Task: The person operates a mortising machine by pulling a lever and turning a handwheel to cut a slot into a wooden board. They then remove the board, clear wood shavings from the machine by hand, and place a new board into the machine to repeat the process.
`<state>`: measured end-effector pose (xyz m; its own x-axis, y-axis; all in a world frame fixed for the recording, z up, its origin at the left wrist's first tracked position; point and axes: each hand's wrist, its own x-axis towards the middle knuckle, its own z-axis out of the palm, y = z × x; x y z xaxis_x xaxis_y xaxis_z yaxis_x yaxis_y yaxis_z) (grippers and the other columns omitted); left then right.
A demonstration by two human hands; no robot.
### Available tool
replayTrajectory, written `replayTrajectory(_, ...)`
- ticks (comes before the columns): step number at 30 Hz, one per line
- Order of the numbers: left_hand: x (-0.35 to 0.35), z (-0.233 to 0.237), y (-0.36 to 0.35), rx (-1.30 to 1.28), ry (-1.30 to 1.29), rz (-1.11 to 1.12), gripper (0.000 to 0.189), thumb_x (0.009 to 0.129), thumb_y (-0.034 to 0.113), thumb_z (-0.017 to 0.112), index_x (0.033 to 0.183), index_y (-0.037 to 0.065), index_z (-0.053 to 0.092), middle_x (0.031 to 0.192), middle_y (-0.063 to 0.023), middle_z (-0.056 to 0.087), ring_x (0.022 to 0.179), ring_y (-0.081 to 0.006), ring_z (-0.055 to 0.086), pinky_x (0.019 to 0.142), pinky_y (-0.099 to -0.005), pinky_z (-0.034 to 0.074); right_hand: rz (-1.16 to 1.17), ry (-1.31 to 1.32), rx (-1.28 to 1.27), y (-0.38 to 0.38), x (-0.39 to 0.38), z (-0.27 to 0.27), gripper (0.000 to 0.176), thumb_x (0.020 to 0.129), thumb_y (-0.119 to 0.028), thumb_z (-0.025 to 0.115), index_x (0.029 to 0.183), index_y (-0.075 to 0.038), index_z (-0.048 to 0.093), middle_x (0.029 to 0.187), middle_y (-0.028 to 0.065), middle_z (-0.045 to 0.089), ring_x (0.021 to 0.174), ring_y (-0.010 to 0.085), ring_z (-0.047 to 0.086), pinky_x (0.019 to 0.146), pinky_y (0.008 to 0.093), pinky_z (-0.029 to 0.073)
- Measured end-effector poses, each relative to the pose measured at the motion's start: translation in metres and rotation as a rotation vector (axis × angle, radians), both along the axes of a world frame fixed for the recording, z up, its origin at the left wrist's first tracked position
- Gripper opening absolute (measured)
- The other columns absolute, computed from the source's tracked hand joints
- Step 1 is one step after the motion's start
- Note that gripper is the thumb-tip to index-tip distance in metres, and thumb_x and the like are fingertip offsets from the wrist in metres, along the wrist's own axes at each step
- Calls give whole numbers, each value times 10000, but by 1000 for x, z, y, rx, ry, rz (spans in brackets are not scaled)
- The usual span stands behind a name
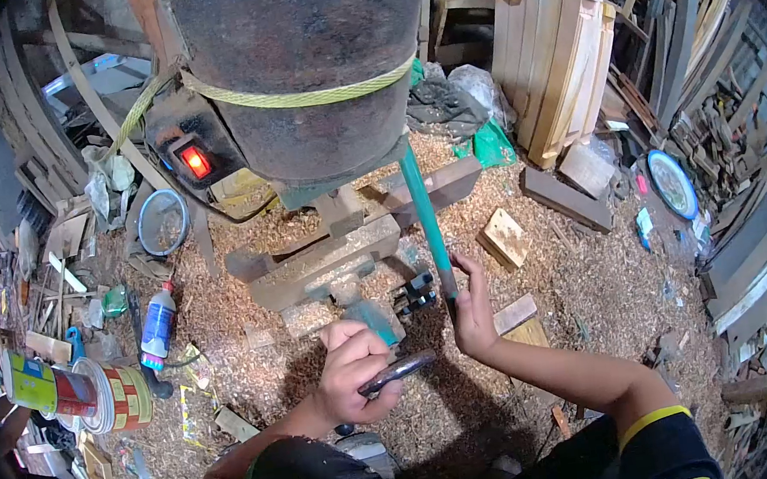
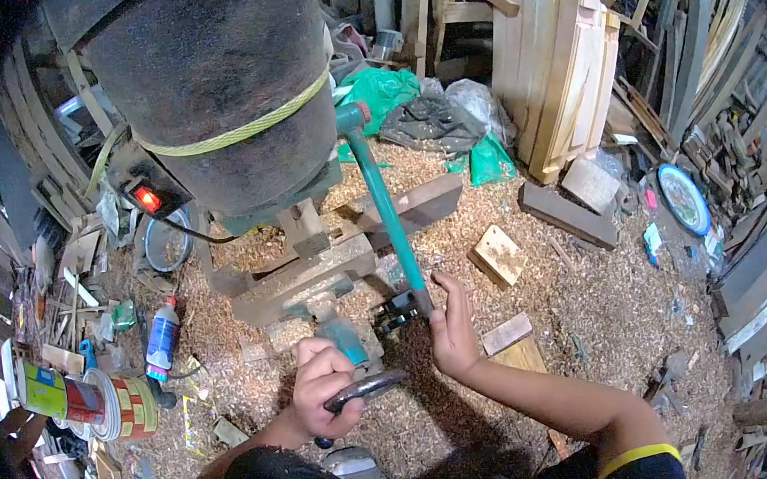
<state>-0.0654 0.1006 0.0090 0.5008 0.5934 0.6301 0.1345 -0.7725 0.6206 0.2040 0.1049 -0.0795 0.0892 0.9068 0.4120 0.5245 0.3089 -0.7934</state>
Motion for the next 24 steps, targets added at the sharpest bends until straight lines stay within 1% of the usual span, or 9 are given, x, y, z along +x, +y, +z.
replayTrajectory(2, -1, -4, 0, -16, 12, -9, 266, 797, 296, 758, 789, 44, 674, 887, -57, 611, 935, -294, 540, 900, -428, 340, -15, 16, 34, 17, -4, -23, 644, 1123, -482, 339, 1502, 33, 412, 1450, 282, 484, 1384, 454, 461, 1210, 519, 311)
replayTrajectory(5, 2, 2, -3, 7, -18, 9, 269, 808, 298, 753, 809, 40, 675, 878, -63, 604, 923, -299, 537, 909, -431, 348, -42, -64, 114, 31, -9, -43, 675, 1112, -522, 363, 1488, 34, 435, 1425, 287, 504, 1357, 468, 479, 1190, 535, 334)
replayTrajectory(6, 2, 0, -3, 18, -18, 6, 338, 837, 373, 728, 816, 41, 669, 878, -73, 593, 917, -302, 524, 910, -435, 350, -54, -64, 134, 35, -12, -44, 686, 1107, -538, 373, 1478, 35, 446, 1407, 290, 517, 1338, 474, 491, 1175, 537, 348)
replayTrajectory(9, 4, 5, -4, 59, -47, 12, 426, 868, 466, 679, 804, 45, 656, 877, -79, 582, 909, -302, 510, 907, -439, 351, -94, -68, 182, 34, -16, -47, 678, 1104, -559, 387, 1423, 29, 499, 1325, 280, 577, 1257, 471, 546, 1108, 531, 404)
replayTrajectory(10, 1, 0, -5, 31, -18, 6, 539, 871, 577, 619, 798, 44, 644, 891, -90, 577, 920, -306, 496, 916, -445, 343, -100, -49, 156, 33, -17, -47, 650, 1107, -544, 390, 1393, 25, 521, 1296, 273, 594, 1223, 466, 565, 1086, 524, 420)
replayTrajectory(12, 1, 2, -7, 11, -22, 5, 571, 860, 609, 607, 797, 42, 640, 898, -95, 576, 931, -309, 491, 923, -447, 337, -104, -39, 176, 36, -18, -46, 580, 1112, -502, 412, 1316, 17, 575, 1209, 258, 635, 1135, 455, 605, 1026, 513, 456)
replayTrajectory(14, -3, -4, -8, -49, 0, 3, 656, 830, 682, 579, 802, 30, 639, 920, -110, 576, 967, -316, 477, 941, -451, 323, -124, -33, 161, 34, -18, -46, 561, 1112, -482, 421, 1308, 18, 580, 1202, 261, 637, 1128, 456, 606, 1020, 515, 458)
replayTrajectory(19, -2, -1, -8, -57, 4, -3, 661, 828, 681, 580, 808, 23, 643, 919, -110, 576, 966, -319, 473, 938, -449, 328, -120, -17, 83, 33, -17, -51, 512, 1109, -432, 437, 1285, 23, 592, 1183, 269, 642, 1117, 459, 608, 1007, 522, 460)
replayTrajectory(24, 0, -1, -1, -44, -10, -72, 650, 850, 665, 577, 811, 20, 645, 921, -94, 588, 933, -322, 482, 912, -451, 346, -89, 32, 130, 38, -16, -55, 525, 1104, -433, 427, 1292, 28, 594, 1186, 273, 632, 1126, 471, 602, 1011, 526, 457)
